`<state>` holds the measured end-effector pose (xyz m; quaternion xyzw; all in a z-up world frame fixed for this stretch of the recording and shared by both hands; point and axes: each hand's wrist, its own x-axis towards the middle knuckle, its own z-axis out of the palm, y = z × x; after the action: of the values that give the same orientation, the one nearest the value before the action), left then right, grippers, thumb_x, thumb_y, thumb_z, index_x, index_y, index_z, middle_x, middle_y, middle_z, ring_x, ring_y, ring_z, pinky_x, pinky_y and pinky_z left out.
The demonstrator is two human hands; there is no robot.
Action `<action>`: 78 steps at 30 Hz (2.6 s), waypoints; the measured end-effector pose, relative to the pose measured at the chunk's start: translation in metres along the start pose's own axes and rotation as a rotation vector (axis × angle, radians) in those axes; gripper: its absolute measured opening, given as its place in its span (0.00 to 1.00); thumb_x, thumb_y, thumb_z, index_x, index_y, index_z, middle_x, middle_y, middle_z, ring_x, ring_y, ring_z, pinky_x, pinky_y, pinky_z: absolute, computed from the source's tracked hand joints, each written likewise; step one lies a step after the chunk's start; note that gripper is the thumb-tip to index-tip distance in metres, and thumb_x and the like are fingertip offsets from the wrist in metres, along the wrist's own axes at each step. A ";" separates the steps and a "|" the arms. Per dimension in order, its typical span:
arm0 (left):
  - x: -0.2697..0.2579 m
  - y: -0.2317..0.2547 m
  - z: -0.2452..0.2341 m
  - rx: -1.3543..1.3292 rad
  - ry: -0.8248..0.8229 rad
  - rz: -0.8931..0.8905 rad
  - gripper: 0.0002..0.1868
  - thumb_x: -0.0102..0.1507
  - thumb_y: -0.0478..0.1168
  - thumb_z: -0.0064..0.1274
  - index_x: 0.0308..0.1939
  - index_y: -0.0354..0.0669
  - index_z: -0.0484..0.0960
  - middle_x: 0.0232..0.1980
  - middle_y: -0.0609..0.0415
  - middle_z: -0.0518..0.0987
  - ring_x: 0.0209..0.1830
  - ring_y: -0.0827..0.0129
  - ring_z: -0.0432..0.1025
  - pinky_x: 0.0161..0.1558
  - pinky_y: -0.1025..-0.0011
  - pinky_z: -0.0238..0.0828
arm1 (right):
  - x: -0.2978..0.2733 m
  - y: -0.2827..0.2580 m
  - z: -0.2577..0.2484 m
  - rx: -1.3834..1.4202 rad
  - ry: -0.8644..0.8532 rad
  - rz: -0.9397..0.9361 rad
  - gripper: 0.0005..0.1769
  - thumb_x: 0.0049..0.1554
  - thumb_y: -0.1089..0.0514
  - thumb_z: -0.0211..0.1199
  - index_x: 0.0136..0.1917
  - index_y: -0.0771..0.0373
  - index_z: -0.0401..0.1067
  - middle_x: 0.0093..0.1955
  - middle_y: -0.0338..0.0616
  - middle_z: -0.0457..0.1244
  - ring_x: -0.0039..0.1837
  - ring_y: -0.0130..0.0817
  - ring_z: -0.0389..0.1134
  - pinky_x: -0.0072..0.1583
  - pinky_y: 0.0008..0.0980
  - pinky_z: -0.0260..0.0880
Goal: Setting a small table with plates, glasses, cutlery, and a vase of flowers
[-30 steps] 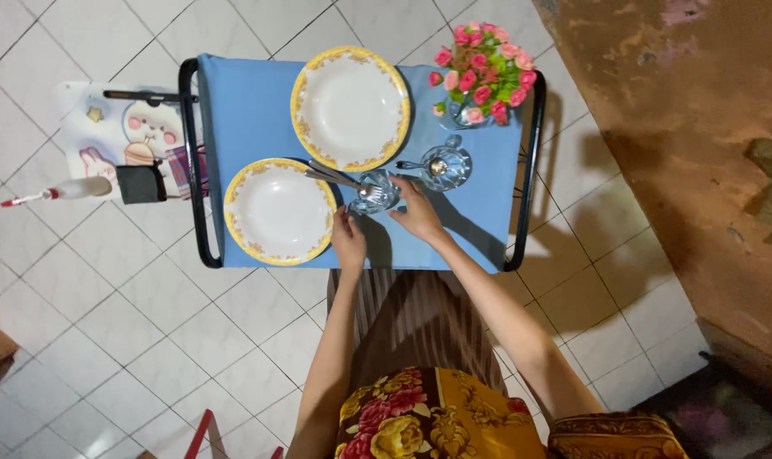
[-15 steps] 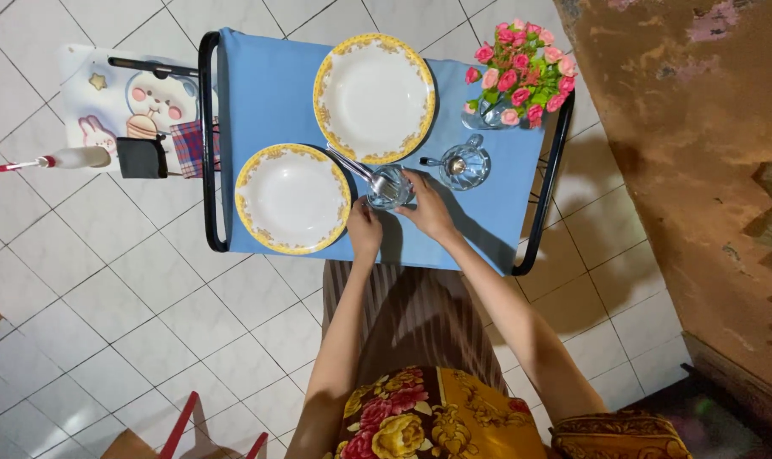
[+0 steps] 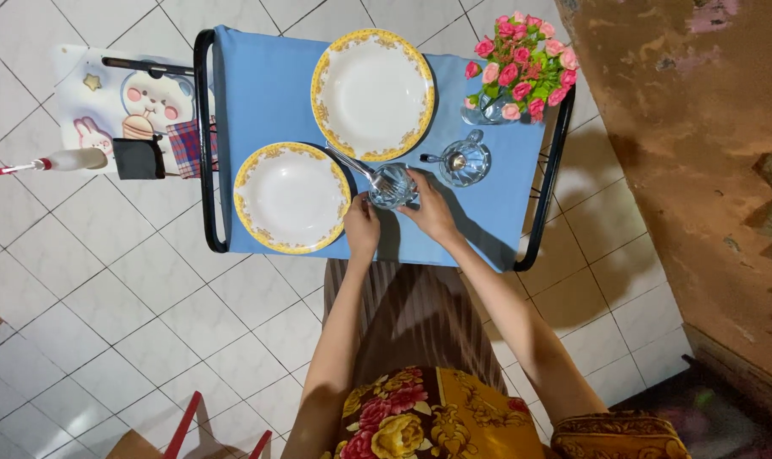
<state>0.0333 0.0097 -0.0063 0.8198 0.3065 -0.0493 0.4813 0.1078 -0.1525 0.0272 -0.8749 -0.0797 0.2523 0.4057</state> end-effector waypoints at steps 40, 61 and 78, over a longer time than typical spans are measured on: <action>0.115 0.043 -0.093 -0.088 0.210 0.189 0.13 0.68 0.36 0.53 0.54 0.32 0.80 0.46 0.43 0.81 0.41 0.56 0.77 0.45 0.62 0.75 | 0.016 -0.087 -0.040 0.158 0.383 -0.150 0.09 0.63 0.67 0.60 0.56 0.64 0.76 0.51 0.49 0.69 0.50 0.40 0.73 0.49 0.33 0.76; 0.151 -0.010 -0.116 0.563 0.178 0.198 0.24 0.57 0.37 0.58 0.59 0.44 0.78 0.59 0.44 0.73 0.62 0.51 0.66 0.65 0.35 0.47 | 0.051 -0.115 0.013 -0.053 -0.047 -0.148 0.07 0.58 0.61 0.65 0.51 0.61 0.79 0.48 0.47 0.71 0.48 0.42 0.74 0.50 0.39 0.74; 0.085 -0.114 -0.185 0.225 0.276 0.007 0.30 0.68 0.33 0.47 0.76 0.51 0.64 0.56 0.35 0.75 0.54 0.40 0.72 0.55 0.50 0.70 | 0.051 -0.034 0.139 -0.036 -0.086 -0.052 0.19 0.54 0.66 0.64 0.59 0.64 0.69 0.58 0.60 0.62 0.63 0.57 0.64 0.64 0.44 0.65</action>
<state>-0.0003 0.2402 -0.0268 0.8686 0.3593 0.0310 0.3399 0.0836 -0.0196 -0.0426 -0.8680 -0.1244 0.2774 0.3926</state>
